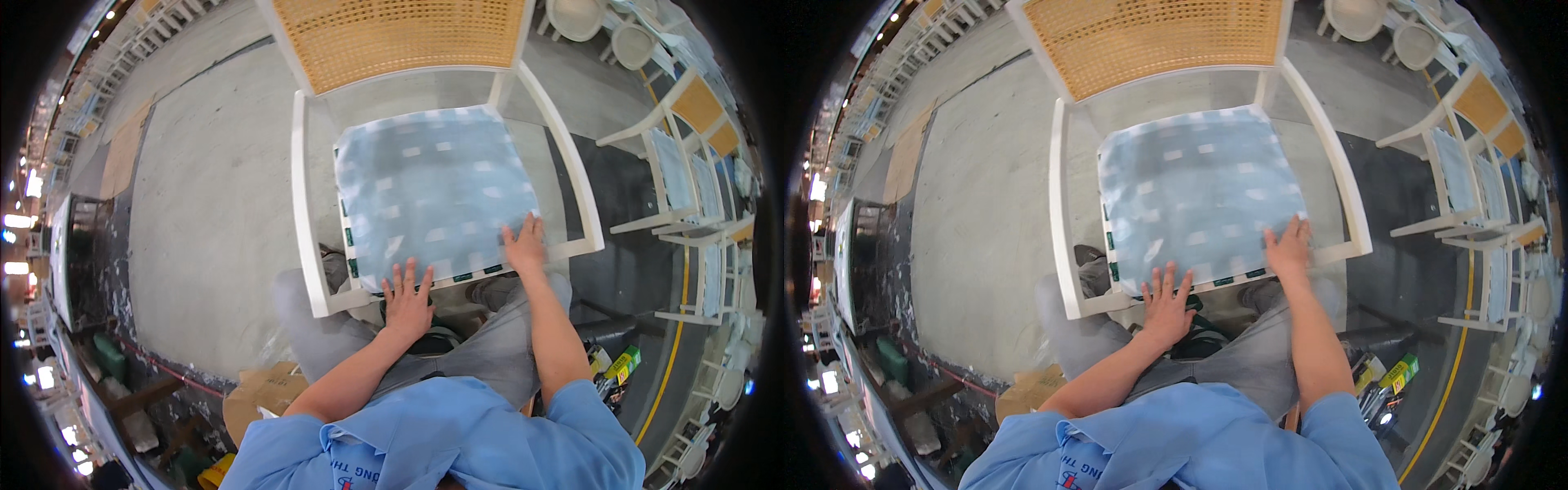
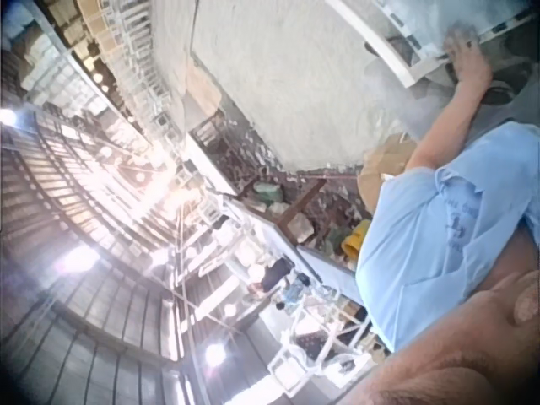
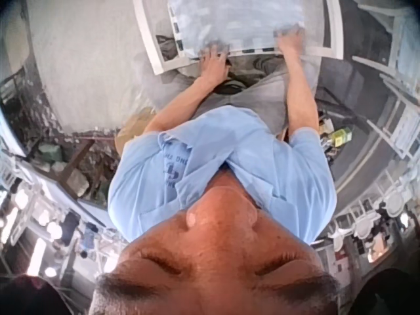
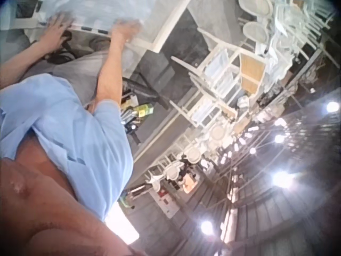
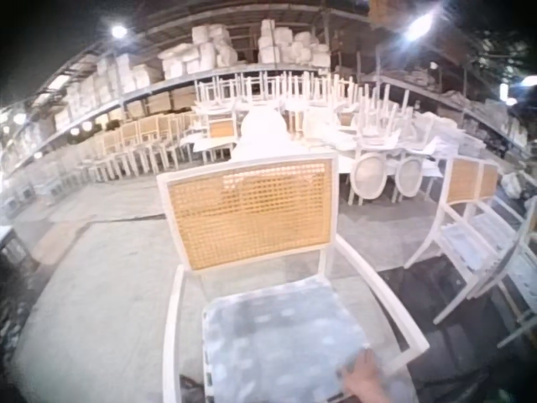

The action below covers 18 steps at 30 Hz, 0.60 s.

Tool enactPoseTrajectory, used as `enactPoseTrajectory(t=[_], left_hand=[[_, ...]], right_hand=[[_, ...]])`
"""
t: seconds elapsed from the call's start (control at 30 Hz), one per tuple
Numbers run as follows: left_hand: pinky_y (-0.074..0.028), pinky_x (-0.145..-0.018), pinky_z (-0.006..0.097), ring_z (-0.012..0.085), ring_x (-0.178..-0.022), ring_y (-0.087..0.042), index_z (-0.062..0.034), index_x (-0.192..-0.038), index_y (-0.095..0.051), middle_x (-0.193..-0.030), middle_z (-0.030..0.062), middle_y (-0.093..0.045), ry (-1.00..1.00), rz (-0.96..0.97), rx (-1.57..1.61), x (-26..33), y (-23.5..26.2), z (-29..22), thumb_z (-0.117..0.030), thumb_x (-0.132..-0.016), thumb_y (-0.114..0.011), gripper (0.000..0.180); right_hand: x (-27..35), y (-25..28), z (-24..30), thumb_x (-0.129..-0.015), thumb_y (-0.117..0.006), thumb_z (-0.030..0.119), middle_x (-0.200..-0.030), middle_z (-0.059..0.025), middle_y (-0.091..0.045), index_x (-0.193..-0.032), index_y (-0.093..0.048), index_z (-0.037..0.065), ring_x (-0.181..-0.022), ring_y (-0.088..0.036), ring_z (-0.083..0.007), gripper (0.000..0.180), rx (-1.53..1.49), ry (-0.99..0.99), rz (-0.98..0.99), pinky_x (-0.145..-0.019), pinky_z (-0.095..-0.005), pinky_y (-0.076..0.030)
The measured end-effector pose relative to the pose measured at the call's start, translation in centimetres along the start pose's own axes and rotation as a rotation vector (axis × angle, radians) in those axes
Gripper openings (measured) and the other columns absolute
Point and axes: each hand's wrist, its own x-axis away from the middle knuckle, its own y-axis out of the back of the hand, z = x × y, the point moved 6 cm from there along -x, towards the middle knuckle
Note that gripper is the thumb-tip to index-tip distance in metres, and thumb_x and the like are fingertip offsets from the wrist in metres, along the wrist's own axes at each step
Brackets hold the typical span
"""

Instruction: The person weaves green straps into the seat of a white chair frame, using a staple gun to secure the straps and scissors to trim excess material. The person then places a translucent sheet over the woven seat and staples it in place.

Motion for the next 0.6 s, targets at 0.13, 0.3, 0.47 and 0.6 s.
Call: enactPoseTrajectory(t=[0.13,0.3,0.47,0.6], left_hand=[[-0.010,-0.120,0.067,0.0500,-0.153,-0.007,-0.0219,-0.162,-0.020,-0.168,0.0223,-0.006,-0.003,0.042,0.005,-0.5,-0.1,-1.1,-0.032,-0.089,-0.072,0.090],[-0.012,-0.121,0.064,0.0484,-0.153,-0.008,-0.0227,-0.162,-0.022,-0.168,0.0198,-0.009,-0.047,-0.011,-0.085,-0.7,0.9,-0.1,-0.029,-0.086,-0.076,0.093],[-0.012,-0.121,0.063,0.0458,-0.154,-0.010,-0.0283,-0.162,-0.022,-0.170,0.0122,-0.011,-0.098,-0.008,-0.167,-2.1,0.9,-0.2,-0.024,-0.085,-0.076,0.093],[-0.013,-0.121,0.063,0.0459,-0.153,-0.014,-0.0293,-0.161,-0.026,-0.169,0.0113,-0.015,-0.177,-0.118,-0.172,-3.0,0.2,-0.9,-0.019,-0.085,-0.074,0.091]], right_hand=[[0.9,1.8,-0.4,-0.094,-0.064,0.043,-0.160,-0.0341,-0.022,-0.156,-0.025,-0.005,-0.150,-0.021,-0.0470,0.087,0.018,0.040,-0.065,-0.123,-0.0488,-0.023],[7.8,7.3,1.2,-0.094,-0.067,0.023,-0.147,-0.0262,-0.048,-0.140,-0.053,0.000,-0.138,-0.045,-0.0399,0.053,-0.383,0.357,-0.157,-0.114,-0.0445,-0.037],[9.1,19.5,-2.2,-0.094,-0.069,0.015,-0.118,-0.0187,-0.068,-0.124,-0.067,0.004,-0.110,-0.065,-0.0310,0.032,-0.349,0.409,-0.734,-0.096,-0.0363,-0.050],[3.0,18.2,-5.9,-0.098,-0.065,0.027,-0.108,-0.0172,-0.071,-0.125,-0.066,0.001,-0.094,-0.068,-0.0231,0.037,-0.529,0.222,-0.558,-0.087,-0.0351,-0.052]])
